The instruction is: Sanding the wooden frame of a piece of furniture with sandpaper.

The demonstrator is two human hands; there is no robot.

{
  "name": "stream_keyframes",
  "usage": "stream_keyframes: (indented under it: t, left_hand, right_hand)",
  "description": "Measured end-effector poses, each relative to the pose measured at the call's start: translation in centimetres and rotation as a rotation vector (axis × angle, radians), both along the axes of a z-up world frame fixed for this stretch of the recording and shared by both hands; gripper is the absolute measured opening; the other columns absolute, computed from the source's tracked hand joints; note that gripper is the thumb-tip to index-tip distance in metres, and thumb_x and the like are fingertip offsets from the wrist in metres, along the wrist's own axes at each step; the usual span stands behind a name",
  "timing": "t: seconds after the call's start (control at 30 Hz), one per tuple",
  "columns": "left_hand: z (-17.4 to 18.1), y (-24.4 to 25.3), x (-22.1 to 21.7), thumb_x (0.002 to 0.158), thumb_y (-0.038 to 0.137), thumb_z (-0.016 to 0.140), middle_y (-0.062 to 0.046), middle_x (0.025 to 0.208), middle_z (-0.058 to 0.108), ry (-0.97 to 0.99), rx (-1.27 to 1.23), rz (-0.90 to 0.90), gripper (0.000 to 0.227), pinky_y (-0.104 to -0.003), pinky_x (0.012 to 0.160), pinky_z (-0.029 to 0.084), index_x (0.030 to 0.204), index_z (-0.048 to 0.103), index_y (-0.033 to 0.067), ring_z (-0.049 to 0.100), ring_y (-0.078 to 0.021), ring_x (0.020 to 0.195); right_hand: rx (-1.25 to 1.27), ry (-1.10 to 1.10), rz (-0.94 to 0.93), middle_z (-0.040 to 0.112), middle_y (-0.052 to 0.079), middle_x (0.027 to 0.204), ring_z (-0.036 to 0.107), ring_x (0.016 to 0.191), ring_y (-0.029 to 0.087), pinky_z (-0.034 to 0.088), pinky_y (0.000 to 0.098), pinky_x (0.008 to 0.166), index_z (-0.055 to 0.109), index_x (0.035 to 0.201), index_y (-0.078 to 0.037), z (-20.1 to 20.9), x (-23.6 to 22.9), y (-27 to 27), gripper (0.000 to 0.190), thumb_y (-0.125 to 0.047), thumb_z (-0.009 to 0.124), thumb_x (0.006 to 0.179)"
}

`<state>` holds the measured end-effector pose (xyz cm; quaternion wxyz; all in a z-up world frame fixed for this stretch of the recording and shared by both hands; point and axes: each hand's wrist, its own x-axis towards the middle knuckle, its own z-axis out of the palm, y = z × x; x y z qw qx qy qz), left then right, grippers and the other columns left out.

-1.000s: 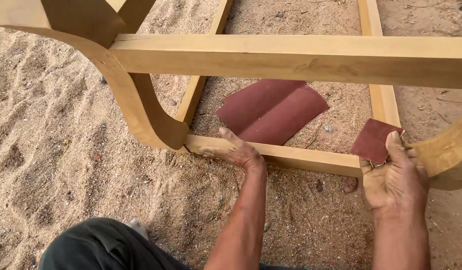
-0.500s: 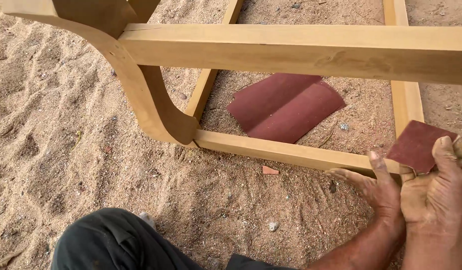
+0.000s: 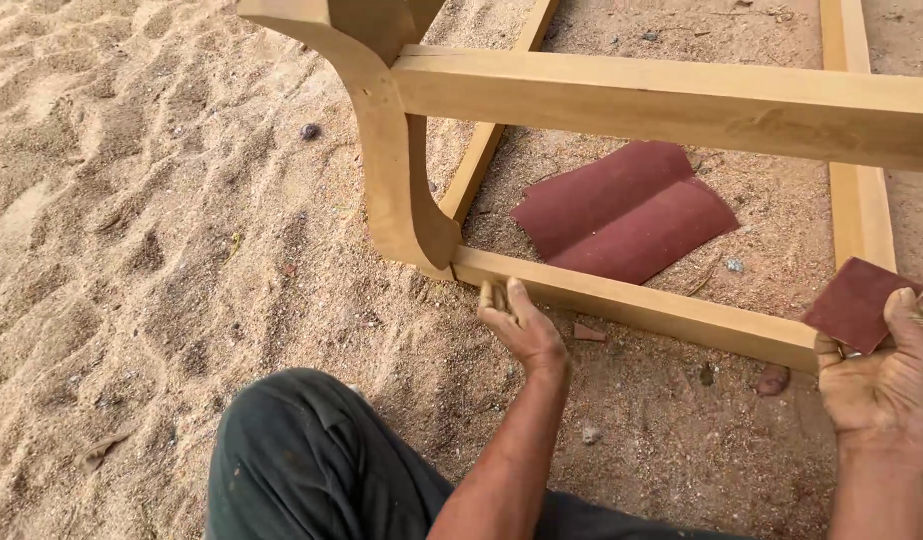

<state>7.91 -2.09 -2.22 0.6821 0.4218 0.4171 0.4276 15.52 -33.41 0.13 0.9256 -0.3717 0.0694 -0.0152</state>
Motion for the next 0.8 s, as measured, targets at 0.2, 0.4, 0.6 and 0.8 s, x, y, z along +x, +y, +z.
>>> stream_keyframes:
  t: [0.2,0.4,0.6,0.8]
  left_hand:
    - [-0.5,4.1,5.2,0.100,0.062,0.039,-0.023,0.168,0.011,0.094,0.111,0.112,0.092,-0.048,0.125,0.023,0.162,0.003,0.0036,0.024,-0.0356,0.153]
    - [-1.4,3.8,4.9,0.091,0.079,0.036,-0.021,0.170,0.009,0.185,0.010,0.097,0.106,-0.049,0.126,0.023,0.164,-0.004,0.0128,0.024,-0.0376,0.154]
    - [-0.6,4.8,2.0,0.095,0.068,0.032,-0.021,0.162,0.027,0.391,-0.074,-0.055,0.089,-0.049,0.118,0.040,0.165,0.010,0.0176,0.044,-0.0368,0.144]
    - [-6.2,6.3,3.0,0.099,0.035,0.049,-0.019,0.153,0.041,0.834,0.256,-0.149,0.071,-0.057,0.120,0.026,0.160,0.027,0.0041,0.031,-0.0442,0.145]
  right_hand:
    - [-0.163,0.305,-0.131,0.074,-0.003,0.121,0.074,0.109,0.013,0.061,0.0334,0.097,0.067,0.125,-0.020,6.3,-2.4,6.6,0.036,-0.023,0.079,0.091]
    - [-0.196,0.227,-0.099,0.071,-0.006,0.122,0.072,0.113,0.010,0.060,0.0334,0.102,0.062,0.124,-0.022,4.2,-1.6,5.5,0.036,-0.023,0.079,0.093]
    - [-0.187,0.073,-0.039,0.071,0.002,0.137,0.074,0.127,0.019,0.056,0.0448,0.107,0.058,0.130,-0.018,1.0,-0.7,3.3,0.032,-0.019,0.080,0.107]
    - [-0.202,0.030,-0.020,0.072,0.004,0.134,0.072,0.126,0.021,0.055,0.0462,0.107,0.060,0.132,-0.016,1.3,-0.5,3.2,0.026,-0.019,0.076,0.112]
